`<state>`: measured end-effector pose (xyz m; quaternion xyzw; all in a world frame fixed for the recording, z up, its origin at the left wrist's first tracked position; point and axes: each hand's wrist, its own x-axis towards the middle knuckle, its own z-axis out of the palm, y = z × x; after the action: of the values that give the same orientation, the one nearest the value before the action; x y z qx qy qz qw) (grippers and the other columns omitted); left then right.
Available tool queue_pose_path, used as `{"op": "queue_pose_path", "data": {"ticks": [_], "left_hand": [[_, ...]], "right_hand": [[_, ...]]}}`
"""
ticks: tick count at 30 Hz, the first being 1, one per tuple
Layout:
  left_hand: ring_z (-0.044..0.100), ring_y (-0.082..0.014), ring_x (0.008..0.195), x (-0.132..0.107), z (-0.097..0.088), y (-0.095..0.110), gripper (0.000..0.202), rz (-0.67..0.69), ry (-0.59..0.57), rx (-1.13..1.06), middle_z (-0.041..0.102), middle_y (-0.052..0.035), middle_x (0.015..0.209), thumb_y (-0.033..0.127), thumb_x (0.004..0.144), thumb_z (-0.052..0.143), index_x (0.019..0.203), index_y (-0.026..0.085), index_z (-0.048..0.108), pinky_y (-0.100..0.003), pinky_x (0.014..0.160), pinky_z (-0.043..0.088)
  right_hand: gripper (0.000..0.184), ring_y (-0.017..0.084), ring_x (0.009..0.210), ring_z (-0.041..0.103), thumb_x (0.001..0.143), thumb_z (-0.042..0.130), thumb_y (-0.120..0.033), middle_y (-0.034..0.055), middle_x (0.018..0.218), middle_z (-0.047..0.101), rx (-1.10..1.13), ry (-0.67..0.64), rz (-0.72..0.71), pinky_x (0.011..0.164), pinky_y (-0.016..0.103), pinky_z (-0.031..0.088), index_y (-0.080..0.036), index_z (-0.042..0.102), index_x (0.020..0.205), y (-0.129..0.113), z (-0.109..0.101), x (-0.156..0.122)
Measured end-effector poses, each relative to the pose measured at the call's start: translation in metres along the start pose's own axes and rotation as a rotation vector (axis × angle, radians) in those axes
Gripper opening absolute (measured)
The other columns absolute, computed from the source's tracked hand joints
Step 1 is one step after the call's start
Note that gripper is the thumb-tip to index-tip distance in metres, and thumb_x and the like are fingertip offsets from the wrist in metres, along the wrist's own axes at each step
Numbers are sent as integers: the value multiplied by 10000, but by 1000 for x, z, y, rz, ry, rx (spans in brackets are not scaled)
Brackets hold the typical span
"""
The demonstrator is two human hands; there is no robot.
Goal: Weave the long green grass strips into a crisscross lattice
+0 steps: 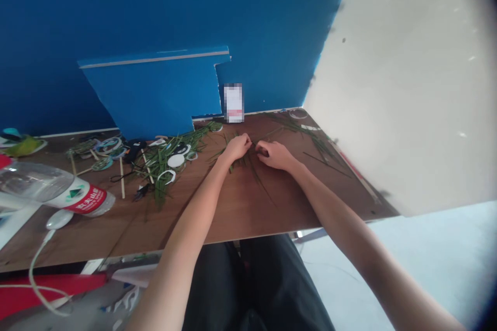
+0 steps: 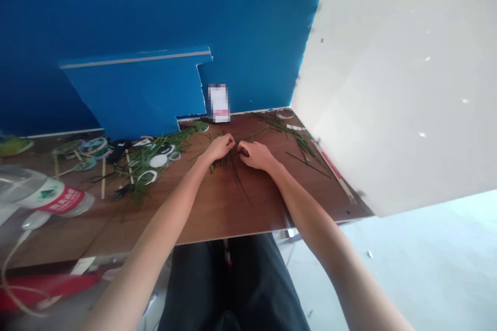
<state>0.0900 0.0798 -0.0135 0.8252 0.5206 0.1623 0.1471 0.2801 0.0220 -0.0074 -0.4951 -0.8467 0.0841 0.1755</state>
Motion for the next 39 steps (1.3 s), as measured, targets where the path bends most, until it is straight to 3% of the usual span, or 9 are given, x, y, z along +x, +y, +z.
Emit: {"op": "queue_pose_path", "data": {"ticks": [7, 12, 19, 26, 32, 39], "left_hand": [[648, -195, 807, -1, -1, -3, 242, -14, 69, -94, 684, -60, 860, 207, 923, 519, 1162, 167, 522, -277, 740, 442], [645, -183, 789, -3, -4, -3, 211, -6, 60, -136, 682, -56, 835, 180, 912, 512, 1108, 166, 590, -274, 752, 451], [633, -157, 706, -8, -7, -2, 276, -12, 80, -180, 668, -25, 784, 180, 907, 512, 1178, 184, 561, -261, 732, 465], [615, -130, 604, -6, -7, -2, 245, -14, 54, -209, 679, -47, 790, 149, 920, 446, 1062, 139, 646, -247, 675, 482], [616, -115, 597, -5, -5, -6, 277, -74, 23, -290, 695, -66, 865, 168, 927, 452, 1124, 133, 643, -210, 573, 481], [620, -124, 590, -6, -9, -3, 275, -74, 21, -320, 689, -72, 826, 170, 921, 463, 1109, 113, 655, -219, 559, 488]], "right_hand": [[144, 199, 769, 586, 826, 597, -357, 36, 823, 682, -98, -25, 128, 623, 279, 339, -234, 632, 893, 2, -2, 1], [119, 197, 783, 587, 833, 566, -313, 45, 802, 682, -110, -37, 133, 633, 276, 343, -221, 638, 811, 3, 0, 3], [112, 189, 763, 592, 840, 562, -274, 46, 795, 687, -77, -25, 61, 626, 270, 335, -206, 646, 810, 5, 0, 2], [102, 182, 741, 593, 843, 561, -265, 39, 779, 683, -62, -25, 39, 618, 266, 326, -209, 640, 813, 7, 1, 2], [106, 195, 778, 609, 853, 560, -269, 45, 788, 682, -90, -21, 53, 630, 269, 330, -210, 647, 848, 5, 1, 2], [139, 198, 753, 601, 876, 537, -305, 50, 785, 675, -129, 33, 105, 600, 272, 317, -213, 640, 874, 6, 7, 2]]}}
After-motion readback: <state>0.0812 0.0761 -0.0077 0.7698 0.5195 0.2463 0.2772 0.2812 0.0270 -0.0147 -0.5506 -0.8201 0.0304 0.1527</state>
